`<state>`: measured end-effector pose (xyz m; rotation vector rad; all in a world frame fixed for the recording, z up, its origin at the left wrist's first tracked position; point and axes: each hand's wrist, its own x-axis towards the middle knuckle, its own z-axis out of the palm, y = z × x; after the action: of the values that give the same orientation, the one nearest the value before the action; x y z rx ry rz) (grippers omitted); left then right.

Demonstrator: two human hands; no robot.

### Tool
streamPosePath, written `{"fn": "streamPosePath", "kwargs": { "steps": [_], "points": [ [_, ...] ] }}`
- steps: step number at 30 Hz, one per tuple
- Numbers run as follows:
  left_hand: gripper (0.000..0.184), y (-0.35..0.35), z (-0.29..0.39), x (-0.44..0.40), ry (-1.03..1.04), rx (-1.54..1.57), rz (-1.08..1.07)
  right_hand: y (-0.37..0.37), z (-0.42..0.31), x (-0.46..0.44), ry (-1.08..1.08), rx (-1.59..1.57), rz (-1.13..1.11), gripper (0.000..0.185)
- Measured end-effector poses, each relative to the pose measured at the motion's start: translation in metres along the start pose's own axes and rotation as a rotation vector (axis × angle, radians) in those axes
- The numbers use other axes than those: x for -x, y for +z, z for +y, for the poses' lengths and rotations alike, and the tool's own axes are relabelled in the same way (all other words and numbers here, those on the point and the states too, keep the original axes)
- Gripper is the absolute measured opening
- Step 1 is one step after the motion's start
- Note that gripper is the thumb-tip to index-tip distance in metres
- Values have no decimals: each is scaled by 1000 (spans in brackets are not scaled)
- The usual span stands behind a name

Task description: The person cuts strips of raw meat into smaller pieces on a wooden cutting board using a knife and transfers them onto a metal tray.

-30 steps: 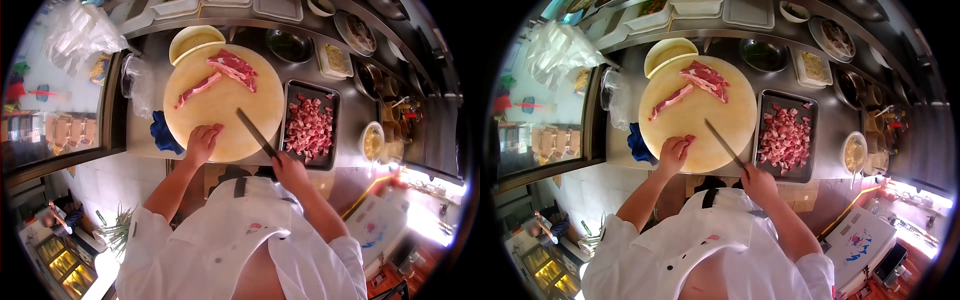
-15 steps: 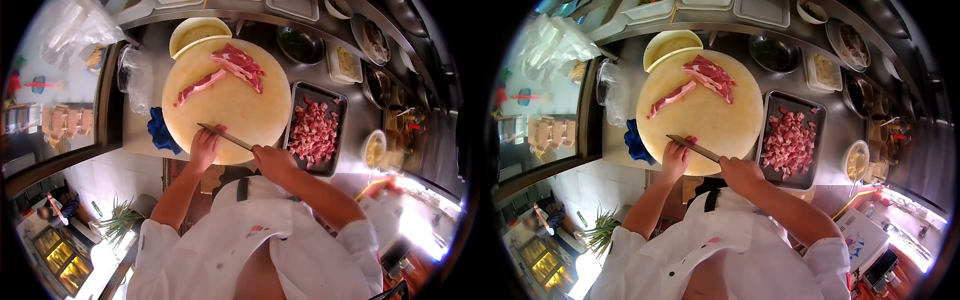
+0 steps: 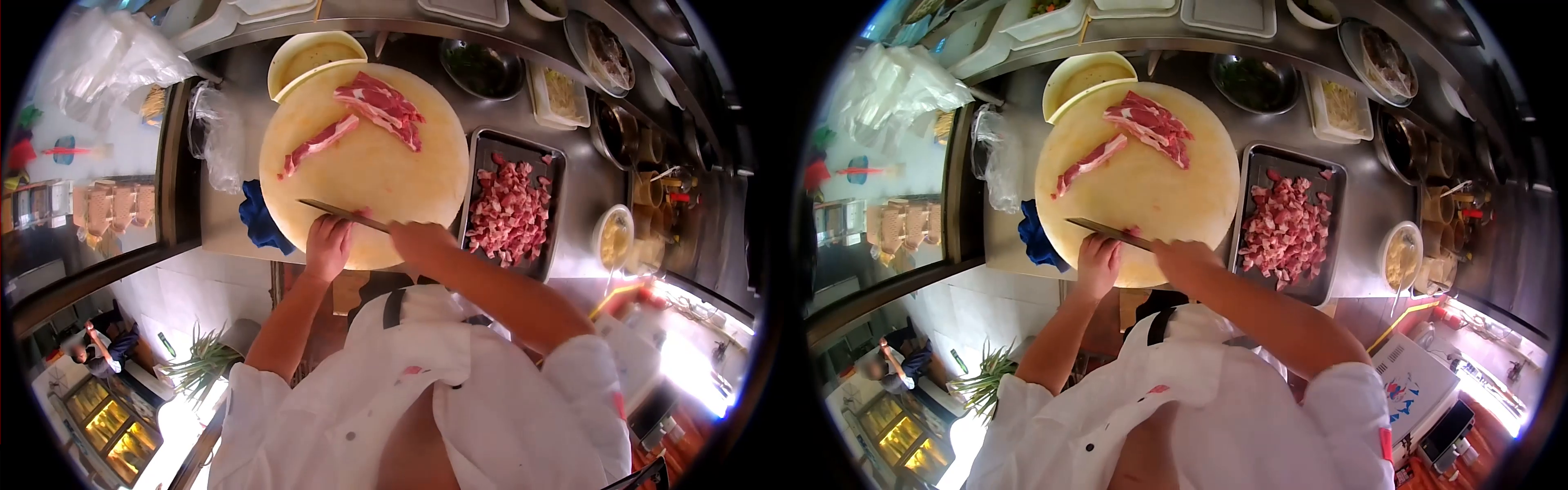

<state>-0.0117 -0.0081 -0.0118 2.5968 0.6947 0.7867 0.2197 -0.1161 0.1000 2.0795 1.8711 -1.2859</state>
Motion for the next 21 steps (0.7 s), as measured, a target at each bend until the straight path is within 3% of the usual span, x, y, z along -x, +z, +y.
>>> {"fn": "streamPosePath", "kwargs": {
  "steps": [2, 4, 7, 10, 15, 21],
  "points": [
    [26, -4, 7, 0, -66, 42, 40, 12, 34, 35, 32, 53, 11, 22],
    [26, -4, 12, 6, -130, 63, 90, 16, 51, 62, 51, -85, 161, 20],
    [25, -3, 9, 11, -167, 60, 131, 12, 45, 78, 138, -115, 273, 20],
    [21, -4, 7, 12, -138, 49, 81, 10, 28, 72, 53, -94, 381, 20],
    [20, 0, 5, 16, -113, 3, 70, 8, 0, 57, -16, 113, 185, 11],
    [20, 0, 4, 17, -109, 21, 52, 13, -12, 23, -57, 51, 156, 17]
  ]
}}
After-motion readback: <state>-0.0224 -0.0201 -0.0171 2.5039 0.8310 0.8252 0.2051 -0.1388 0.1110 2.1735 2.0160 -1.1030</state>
